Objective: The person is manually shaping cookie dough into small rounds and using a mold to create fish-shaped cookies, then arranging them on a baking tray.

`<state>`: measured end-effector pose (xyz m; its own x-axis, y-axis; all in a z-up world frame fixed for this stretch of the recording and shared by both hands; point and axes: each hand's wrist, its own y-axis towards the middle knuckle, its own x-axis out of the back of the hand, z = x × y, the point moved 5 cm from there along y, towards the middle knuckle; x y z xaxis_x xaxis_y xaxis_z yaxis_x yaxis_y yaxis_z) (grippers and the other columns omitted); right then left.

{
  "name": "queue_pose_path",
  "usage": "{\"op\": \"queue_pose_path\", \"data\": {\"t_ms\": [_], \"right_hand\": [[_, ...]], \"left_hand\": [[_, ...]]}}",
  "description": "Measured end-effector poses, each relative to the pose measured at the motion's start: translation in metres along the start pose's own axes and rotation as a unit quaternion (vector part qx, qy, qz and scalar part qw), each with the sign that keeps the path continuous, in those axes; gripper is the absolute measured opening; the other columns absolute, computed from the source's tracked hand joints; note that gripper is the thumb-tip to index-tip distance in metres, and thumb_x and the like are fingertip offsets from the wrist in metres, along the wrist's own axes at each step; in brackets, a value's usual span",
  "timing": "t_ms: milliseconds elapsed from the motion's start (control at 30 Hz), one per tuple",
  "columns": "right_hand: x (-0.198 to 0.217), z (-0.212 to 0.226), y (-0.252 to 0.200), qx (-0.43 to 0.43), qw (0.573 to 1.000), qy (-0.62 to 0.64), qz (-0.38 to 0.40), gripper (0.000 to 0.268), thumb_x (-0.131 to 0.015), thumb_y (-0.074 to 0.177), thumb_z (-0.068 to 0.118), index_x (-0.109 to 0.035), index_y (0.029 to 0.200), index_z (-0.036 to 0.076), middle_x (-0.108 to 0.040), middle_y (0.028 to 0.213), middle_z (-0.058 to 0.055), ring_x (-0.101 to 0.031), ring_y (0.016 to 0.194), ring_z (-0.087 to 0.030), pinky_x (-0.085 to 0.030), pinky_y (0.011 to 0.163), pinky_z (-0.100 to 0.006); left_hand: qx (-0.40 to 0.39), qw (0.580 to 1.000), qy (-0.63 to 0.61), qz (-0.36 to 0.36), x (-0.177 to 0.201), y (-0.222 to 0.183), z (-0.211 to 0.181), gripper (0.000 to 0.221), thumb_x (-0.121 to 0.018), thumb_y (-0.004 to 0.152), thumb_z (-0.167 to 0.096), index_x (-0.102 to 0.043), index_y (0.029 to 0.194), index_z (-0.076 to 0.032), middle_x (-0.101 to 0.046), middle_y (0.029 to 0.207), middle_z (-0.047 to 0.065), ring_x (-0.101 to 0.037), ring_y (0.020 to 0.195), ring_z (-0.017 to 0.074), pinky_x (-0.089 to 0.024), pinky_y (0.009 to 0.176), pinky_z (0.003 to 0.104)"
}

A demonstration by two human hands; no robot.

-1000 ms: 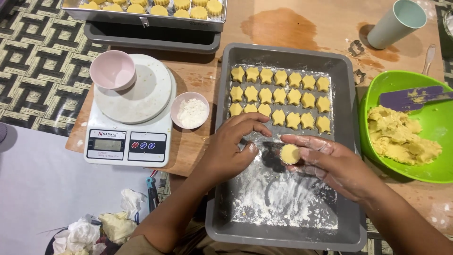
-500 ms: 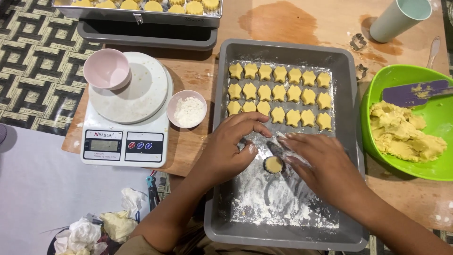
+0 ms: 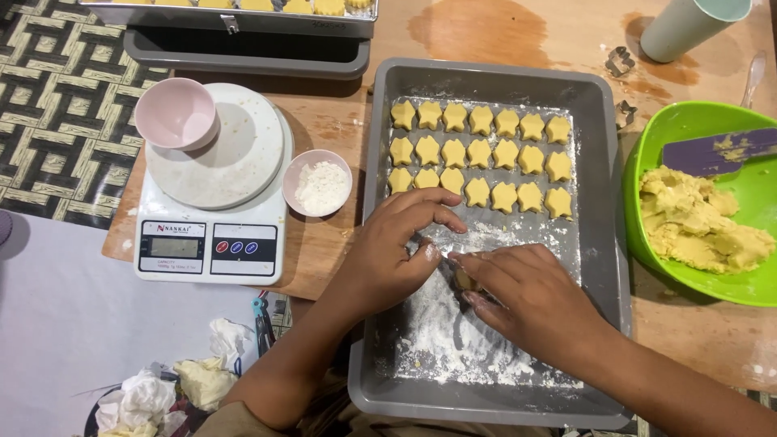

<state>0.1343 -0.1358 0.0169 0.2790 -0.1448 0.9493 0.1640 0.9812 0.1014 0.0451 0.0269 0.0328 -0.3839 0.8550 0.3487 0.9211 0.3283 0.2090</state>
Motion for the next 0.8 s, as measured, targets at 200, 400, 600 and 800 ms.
{"op": "queue_pose_path", "data": {"t_ms": [200,400,600,800], "right_hand": [[-0.001,-0.002,-0.002,0.000,1.000,-0.015,-0.015,0.046,-0.078,0.079,0.028,-0.069,0.122,0.016,-0.074,0.106,0.001,-0.064,0.105,-0.020,-0.043,0.091,-0.036],[0.021,-0.019,0.010,-0.214,0.956,0.191,0.055,0.060,-0.073,0.082,0.030,-0.060,0.140,0.027,-0.075,0.122,-0.007,-0.075,0.098,-0.018,-0.064,0.083,-0.035],[0.042,-0.037,-0.005,-0.366,0.781,0.506,-0.005,0.073,-0.058,0.081,0.019,-0.047,0.153,0.010,-0.070,0.124,-0.021,-0.075,0.100,-0.031,-0.065,0.085,-0.040],[0.039,-0.025,-0.013,-0.168,0.985,-0.034,-0.019,0.036,-0.083,0.071,0.031,-0.073,0.104,0.021,-0.077,0.105,-0.006,-0.070,0.079,-0.022,-0.058,0.073,-0.040]], "left_hand": [[0.005,1.000,0.004,0.003,0.000,0.000,-0.001,0.033,-0.054,0.074,-0.005,-0.070,0.103,-0.011,-0.066,0.133,0.006,-0.060,0.124,0.0238,-0.049,0.096,0.035],[-0.001,1.000,0.004,0.013,-0.001,0.001,-0.001,0.037,-0.050,0.073,-0.007,-0.069,0.105,-0.009,-0.066,0.134,0.009,-0.060,0.125,0.0265,-0.050,0.096,0.038],[-0.010,1.000,0.014,0.003,0.001,0.001,-0.003,0.034,-0.053,0.074,-0.006,-0.069,0.103,-0.011,-0.067,0.131,0.007,-0.061,0.124,0.0246,-0.049,0.099,0.038],[0.008,0.999,0.022,0.022,-0.002,0.001,0.000,0.038,-0.051,0.070,-0.007,-0.070,0.103,-0.012,-0.067,0.132,0.006,-0.061,0.123,0.0243,-0.051,0.094,0.037]]}}
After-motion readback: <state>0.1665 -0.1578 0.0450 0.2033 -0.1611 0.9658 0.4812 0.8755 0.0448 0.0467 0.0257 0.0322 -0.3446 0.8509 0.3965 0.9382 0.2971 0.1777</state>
